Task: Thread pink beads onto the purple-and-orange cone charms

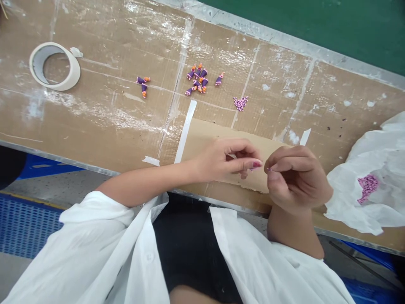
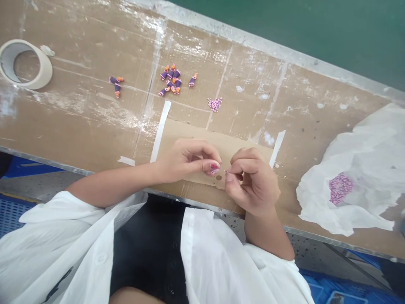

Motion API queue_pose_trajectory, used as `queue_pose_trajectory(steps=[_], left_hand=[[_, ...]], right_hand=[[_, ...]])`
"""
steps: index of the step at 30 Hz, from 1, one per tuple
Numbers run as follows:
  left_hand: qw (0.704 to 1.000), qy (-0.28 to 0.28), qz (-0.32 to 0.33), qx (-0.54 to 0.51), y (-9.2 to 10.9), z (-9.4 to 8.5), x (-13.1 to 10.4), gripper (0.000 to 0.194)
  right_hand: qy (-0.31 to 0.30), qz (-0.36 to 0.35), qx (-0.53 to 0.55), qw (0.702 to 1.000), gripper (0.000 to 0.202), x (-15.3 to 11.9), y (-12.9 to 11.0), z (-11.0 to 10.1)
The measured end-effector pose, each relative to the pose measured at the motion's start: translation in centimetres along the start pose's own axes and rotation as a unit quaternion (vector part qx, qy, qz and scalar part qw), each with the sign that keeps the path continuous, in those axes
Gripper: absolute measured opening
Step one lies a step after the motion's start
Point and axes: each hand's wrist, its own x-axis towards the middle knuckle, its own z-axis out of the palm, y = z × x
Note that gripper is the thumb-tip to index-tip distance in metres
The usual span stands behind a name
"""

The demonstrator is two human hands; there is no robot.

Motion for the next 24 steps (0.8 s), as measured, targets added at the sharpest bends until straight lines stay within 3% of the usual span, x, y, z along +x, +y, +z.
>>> queue_pose_trajectory(steps=[3,6,10,14,17,20,24], left_hand=[[0.997,0.064,-0.009,-0.031,0.1,-0.4,0.2,0.034],[0.992,0.115,0.002,-0.050,0.3,-0.9,0.5,0.027],[0.989,0.136,0.007,-0.063,0.4,-1.2,0.6,0.030],[0.989,0.134,-0.002,-0.068,0.2,-1.1,0.7,0.031],[0.991,0.106,-0.021,-0.084,0.1,-1.1,0.7,0.033],[0.988,0.087,-0.050,-0.118,0.2,-1.1,0.7,0.038],[0.976,0.068,-0.100,-0.183,0.2,-0.9,0.5,0.047]], right_hand=[[-0.101,0.009,-0.037,0.994,0.014,0.2,0.0,-1.1],[-0.225,0.010,-0.114,0.968,0.012,0.1,0.0,-1.7],[-0.275,-0.009,-0.194,0.941,0.010,-0.2,0.1,-1.7],[-0.267,-0.018,-0.242,0.933,0.012,-0.3,-0.1,-1.4],[-0.241,-0.011,-0.200,0.950,0.012,-0.1,-0.3,-1.4],[-0.133,0.003,-0.126,0.983,0.017,0.1,-0.4,-1.0],[0.001,-0.007,-0.100,0.995,0.018,0.2,-0.3,0.1]])
